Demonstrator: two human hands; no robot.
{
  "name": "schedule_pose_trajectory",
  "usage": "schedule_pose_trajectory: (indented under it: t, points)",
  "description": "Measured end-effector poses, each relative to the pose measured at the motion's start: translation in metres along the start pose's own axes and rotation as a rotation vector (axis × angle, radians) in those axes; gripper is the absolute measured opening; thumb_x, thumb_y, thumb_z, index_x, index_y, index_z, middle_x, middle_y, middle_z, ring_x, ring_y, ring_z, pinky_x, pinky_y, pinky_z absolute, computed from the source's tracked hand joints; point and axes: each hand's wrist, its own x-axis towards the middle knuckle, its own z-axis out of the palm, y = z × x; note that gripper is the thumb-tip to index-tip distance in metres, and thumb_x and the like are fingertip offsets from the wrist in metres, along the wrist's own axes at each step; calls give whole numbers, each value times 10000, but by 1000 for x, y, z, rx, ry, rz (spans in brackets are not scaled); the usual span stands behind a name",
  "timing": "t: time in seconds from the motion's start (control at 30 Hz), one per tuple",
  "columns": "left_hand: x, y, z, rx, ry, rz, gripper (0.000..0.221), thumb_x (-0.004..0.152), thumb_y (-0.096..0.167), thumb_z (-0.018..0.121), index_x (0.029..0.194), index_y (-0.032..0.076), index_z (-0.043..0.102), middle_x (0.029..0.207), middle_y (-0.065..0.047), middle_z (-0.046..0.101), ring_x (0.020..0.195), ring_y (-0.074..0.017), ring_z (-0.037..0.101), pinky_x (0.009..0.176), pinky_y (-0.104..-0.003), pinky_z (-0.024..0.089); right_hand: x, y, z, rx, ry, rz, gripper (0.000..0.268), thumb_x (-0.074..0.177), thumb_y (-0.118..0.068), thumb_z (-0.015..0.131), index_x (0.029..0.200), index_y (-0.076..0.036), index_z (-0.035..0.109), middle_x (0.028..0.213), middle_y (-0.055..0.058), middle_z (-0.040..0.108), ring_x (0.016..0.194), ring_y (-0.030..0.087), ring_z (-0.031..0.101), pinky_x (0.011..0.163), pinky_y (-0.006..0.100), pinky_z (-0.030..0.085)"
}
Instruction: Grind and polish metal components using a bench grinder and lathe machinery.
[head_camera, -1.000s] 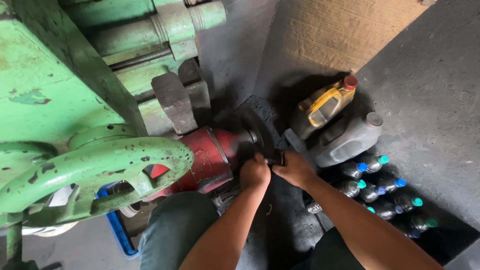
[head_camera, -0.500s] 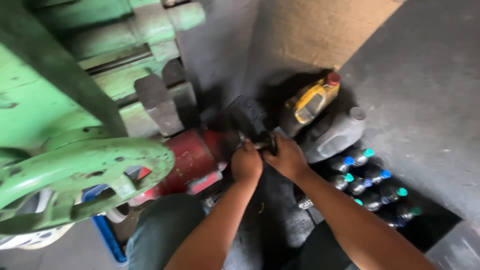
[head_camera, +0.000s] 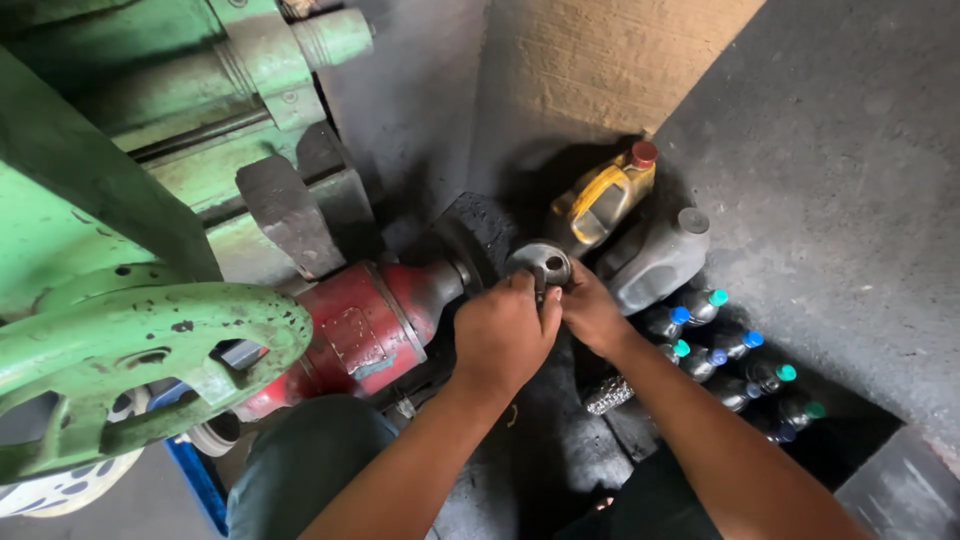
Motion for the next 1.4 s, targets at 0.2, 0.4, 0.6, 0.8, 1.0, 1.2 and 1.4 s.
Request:
schedule_pose_trajectory:
  t: [0.2, 0.4, 0.6, 0.8, 1.0, 1.2, 1.4]
  points:
    - [2, -27, 24, -1, -44, -49, 342, 949, 375, 623, 848, 53, 681, 741, -154, 710, 671, -351, 714, 602, -460, 558, -6, -20, -4, -592, 111, 29, 491, 873, -157, 751, 1331, -43, 614, 1125, 65, 723, 988, 134, 659, 903, 307, 545]
    - [3, -59, 62, -429, -115, -288, 462, 1050, 354, 431, 908, 23, 720, 816, -211, 723, 754, -388, 728, 718, -468, 556, -11, -24, 19, -759, 88, 186, 562, 834, -254, 809, 1322, -85, 589, 958, 64, 725, 782, 166, 672, 739, 340, 548]
    - [-22, -114, 148, -386, -188, -629, 644, 1045, 440, 364, 864, -26, 770, 873, -294, 714, 933, -475, 681, 839, -554, 512, -7, 19, 13, -853, 133, 260, 313, 776, -253, 792, 975, -19, 729, 765, 135, 729, 654, 241, 686, 652, 392, 550]
    - [-39, -142, 180, -222, -205, -684, 584, 1027, 384, 325, 904, -22, 726, 934, -306, 708, 960, -490, 676, 886, -567, 525, -6, 35, 22, -960, 81, 198, 365, 688, -296, 801, 946, -48, 728, 774, 160, 721, 726, 288, 709, 697, 409, 546]
    - [-52, -169, 207, -57, -296, -721, 511, 1005, 333, 332, 983, -7, 713, 978, -291, 719, 965, -463, 702, 879, -547, 549, 8, 53, 20, -1069, -2, 363, 356, 697, -336, 803, 898, -49, 739, 763, 170, 715, 734, 296, 706, 703, 423, 541]
    - [-41, -146, 163, -139, -359, -870, 546, 1018, 373, 307, 1023, 14, 719, 1080, -262, 707, 1057, -452, 674, 934, -544, 522, 12, 63, 15, -977, -60, 480, 316, 722, -334, 783, 839, -45, 732, 684, 129, 703, 643, 245, 692, 632, 405, 535]
    - [-42, -139, 154, -110, -399, -875, 567, 1010, 396, 307, 1024, 25, 735, 1084, -262, 714, 1058, -457, 685, 937, -542, 542, 10, 76, 8, -778, -114, 555, 269, 755, -288, 763, 818, -30, 721, 637, 66, 669, 576, 177, 644, 562, 360, 515]
